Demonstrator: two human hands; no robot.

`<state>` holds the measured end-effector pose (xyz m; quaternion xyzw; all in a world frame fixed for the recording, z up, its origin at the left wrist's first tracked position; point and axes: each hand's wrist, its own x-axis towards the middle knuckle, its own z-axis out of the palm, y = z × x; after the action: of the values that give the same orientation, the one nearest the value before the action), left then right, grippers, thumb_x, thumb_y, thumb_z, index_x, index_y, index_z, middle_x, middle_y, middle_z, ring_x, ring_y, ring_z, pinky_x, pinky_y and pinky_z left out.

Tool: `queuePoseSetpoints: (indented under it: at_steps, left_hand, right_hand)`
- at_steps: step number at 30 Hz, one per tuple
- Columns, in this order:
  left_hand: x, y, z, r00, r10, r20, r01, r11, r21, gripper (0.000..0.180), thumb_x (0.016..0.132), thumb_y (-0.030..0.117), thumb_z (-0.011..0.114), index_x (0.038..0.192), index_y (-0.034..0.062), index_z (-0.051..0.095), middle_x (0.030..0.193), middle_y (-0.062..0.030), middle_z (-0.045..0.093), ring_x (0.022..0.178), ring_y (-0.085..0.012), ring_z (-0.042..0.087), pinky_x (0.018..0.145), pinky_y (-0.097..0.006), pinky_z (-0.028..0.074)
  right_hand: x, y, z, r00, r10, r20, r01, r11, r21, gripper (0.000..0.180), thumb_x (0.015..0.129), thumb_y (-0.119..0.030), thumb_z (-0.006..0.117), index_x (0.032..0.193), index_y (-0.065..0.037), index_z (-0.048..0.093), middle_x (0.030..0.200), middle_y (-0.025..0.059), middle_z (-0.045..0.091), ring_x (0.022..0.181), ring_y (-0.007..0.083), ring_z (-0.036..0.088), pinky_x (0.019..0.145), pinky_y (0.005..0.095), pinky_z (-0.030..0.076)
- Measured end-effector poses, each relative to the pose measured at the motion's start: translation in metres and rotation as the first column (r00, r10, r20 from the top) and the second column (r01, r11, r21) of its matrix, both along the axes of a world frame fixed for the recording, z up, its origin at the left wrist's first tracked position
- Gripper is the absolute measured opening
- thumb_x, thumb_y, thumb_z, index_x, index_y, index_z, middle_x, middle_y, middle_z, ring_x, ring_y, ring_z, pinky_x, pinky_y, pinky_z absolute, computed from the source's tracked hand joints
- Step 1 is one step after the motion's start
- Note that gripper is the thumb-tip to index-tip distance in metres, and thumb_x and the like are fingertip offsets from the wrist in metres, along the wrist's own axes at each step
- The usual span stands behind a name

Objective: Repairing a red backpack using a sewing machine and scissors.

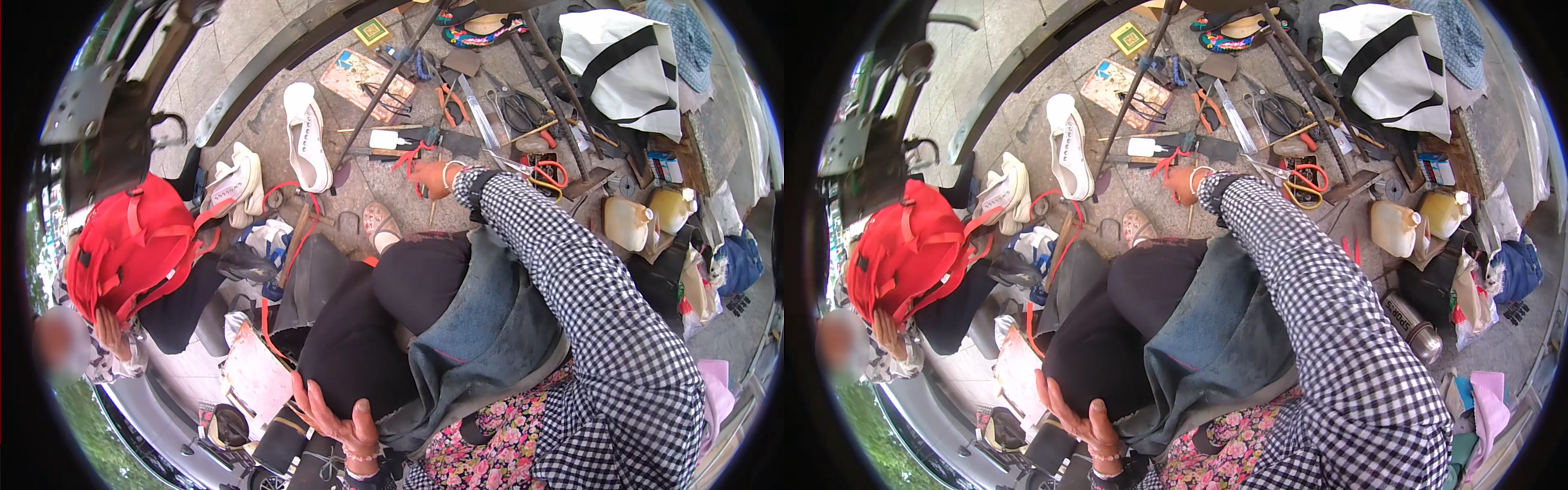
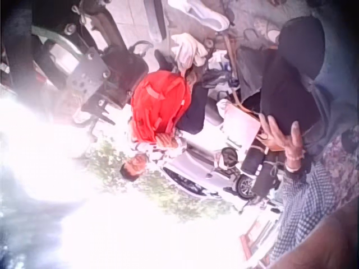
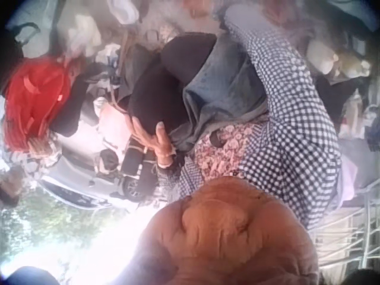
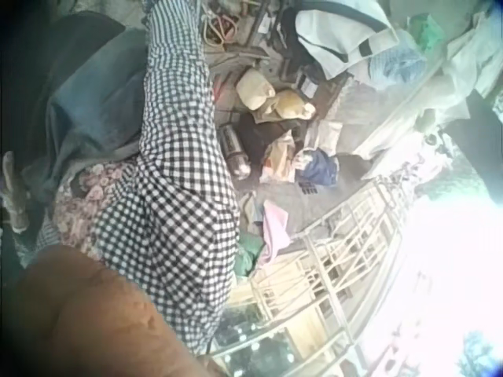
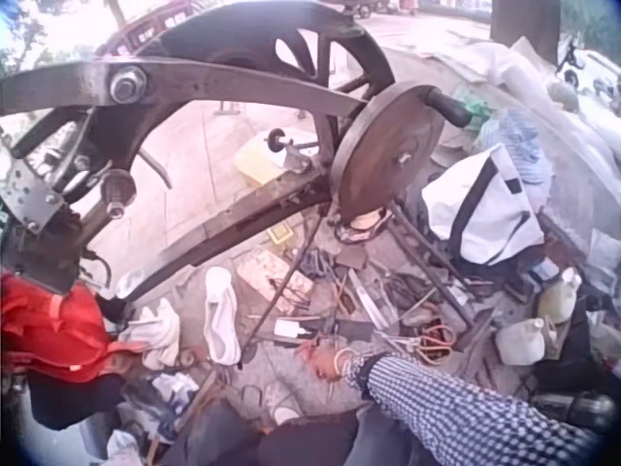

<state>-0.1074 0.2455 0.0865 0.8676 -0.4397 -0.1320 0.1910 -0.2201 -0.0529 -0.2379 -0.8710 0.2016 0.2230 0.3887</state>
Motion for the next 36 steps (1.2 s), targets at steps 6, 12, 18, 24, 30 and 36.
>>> queuePoseSetpoints:
  at_steps: [6, 12, 18, 24, 30, 36]
  left_hand:
    - [0.008, -0.005, 0.005, 0.999, -0.013, -0.031, 0.015, 0.999, 0.035, 0.063, 0.078, 0.041, 0.050, 0.128, 0.0068, 0.030, 0.131, -0.0236, 0.026, 0.120, -0.0383, 0.028, 0.098, -0.049, 0.021]
    - [0.008, -0.007, 0.006, 1.000, -0.026, -0.003, 0.026, 0.998, 0.048, 0.064, 0.079, 0.042, 0.050, 0.128, 0.0069, 0.031, 0.131, -0.0234, 0.027, 0.120, -0.0385, 0.028, 0.097, -0.049, 0.022]
    - [0.005, -0.007, -0.003, 0.999, -0.052, 0.004, 0.052, 0.999, 0.006, 0.063, 0.079, 0.041, 0.049, 0.128, 0.0053, 0.031, 0.131, -0.0232, 0.027, 0.120, -0.0378, 0.028, 0.097, -0.048, 0.021]
    - [-0.006, 0.000, -0.011, 0.995, -0.057, 0.081, 0.064, 0.994, -0.084, 0.061, 0.079, 0.041, 0.047, 0.127, 0.0055, 0.033, 0.131, -0.0239, 0.027, 0.120, -0.0375, 0.027, 0.097, -0.048, 0.021]
    - [-0.011, 0.001, -0.013, 0.990, -0.083, 0.112, 0.092, 0.993, -0.077, 0.058, 0.080, 0.035, 0.045, 0.127, 0.0033, 0.032, 0.131, -0.0250, 0.026, 0.121, -0.0376, 0.026, 0.098, -0.048, 0.020]
    - [-0.019, -0.013, -0.012, 0.987, -0.091, 0.134, 0.100, 0.993, -0.061, 0.059, 0.079, 0.035, 0.046, 0.126, 0.0023, 0.034, 0.131, -0.0240, 0.026, 0.121, -0.0365, 0.026, 0.098, -0.048, 0.019]
  right_hand:
    - [-0.027, 0.030, -0.034, 0.997, -0.028, 0.075, 0.028, 1.000, 0.002, 0.039, 0.064, -0.002, 0.057, 0.102, -0.006, 0.053, 0.100, 0.0151, 0.044, 0.091, 0.0314, 0.050, 0.076, 0.0386, 0.042]
    - [-0.054, 0.052, -0.014, 0.973, -0.223, 0.059, 0.229, 0.963, -0.144, 0.014, 0.068, -0.002, 0.052, 0.082, -0.005, 0.056, 0.096, 0.0156, 0.043, 0.075, 0.0332, 0.054, 0.068, 0.0402, 0.047]
    - [-0.063, -0.001, 0.034, 0.961, -0.169, 0.221, 0.242, 0.901, -0.361, 0.029, 0.065, 0.001, 0.053, 0.093, -0.004, 0.052, 0.113, 0.0196, 0.040, 0.079, 0.0355, 0.055, 0.069, 0.0402, 0.047]
    - [-0.099, 0.018, 0.047, 0.808, -0.441, 0.389, 0.546, 0.809, -0.218, 0.040, 0.064, 0.000, 0.055, 0.104, -0.005, 0.050, 0.121, 0.0190, 0.037, 0.090, 0.0348, 0.054, 0.076, 0.0396, 0.044]
    - [-0.187, 0.037, 0.055, 0.741, -0.613, 0.275, 0.671, 0.670, -0.316, 0.031, 0.065, -0.004, 0.057, 0.096, -0.004, 0.054, 0.104, 0.0121, 0.049, 0.096, 0.0289, 0.049, 0.080, 0.0339, 0.042]
    - [-0.216, 0.017, 0.025, 0.767, -0.640, 0.048, 0.561, 0.633, -0.533, 0.036, 0.068, -0.013, 0.063, 0.102, -0.006, 0.051, 0.100, 0.0110, 0.052, 0.099, 0.0268, 0.048, 0.085, 0.0373, 0.038]
